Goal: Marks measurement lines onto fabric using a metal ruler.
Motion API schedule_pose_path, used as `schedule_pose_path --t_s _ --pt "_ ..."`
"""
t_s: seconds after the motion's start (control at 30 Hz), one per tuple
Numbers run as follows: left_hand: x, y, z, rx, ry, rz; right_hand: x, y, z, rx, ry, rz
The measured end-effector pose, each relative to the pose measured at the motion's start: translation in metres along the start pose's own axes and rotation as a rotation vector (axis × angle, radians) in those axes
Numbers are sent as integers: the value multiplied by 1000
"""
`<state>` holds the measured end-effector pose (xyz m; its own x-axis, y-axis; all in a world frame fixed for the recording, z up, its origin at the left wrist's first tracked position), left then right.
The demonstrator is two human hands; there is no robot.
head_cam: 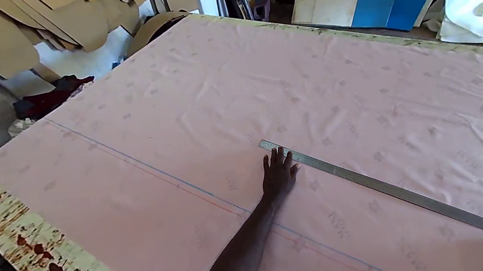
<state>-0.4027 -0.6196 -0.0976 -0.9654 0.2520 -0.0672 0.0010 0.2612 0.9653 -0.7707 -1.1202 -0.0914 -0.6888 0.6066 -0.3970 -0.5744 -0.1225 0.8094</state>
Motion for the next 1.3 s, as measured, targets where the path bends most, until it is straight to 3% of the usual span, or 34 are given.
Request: schedule_pose_path --t_s 0.23,0.4,0.57,0.83,1.3 --pt "0 4 -3 -1 -9 -7 3 -2 -17 19 -50 35" --pt "-8 5 -7 -20 -2 2 2 5 7 30 -30 81" --pt "-14 28 -40 -106 -20 139 6 0 -8 66 1 21" --pt "-32 35 -93 -301 160 363 0 9 -3 79 -79 105" --pt "-63 13 -79 -366 350 429 -5 -3 -6 -3 -18 242"
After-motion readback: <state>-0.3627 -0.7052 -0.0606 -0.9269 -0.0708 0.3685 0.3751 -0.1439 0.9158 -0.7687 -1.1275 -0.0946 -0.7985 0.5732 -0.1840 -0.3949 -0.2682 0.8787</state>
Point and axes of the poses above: each hand's wrist, its own x-axis away from the middle knuckle, its own y-axis out of the back of the hand, z = x × y, the point moved 7 cm from there along -x, towards the middle knuckle, and after that the axes turned 7 degrees about y, right-handed, at the moved point
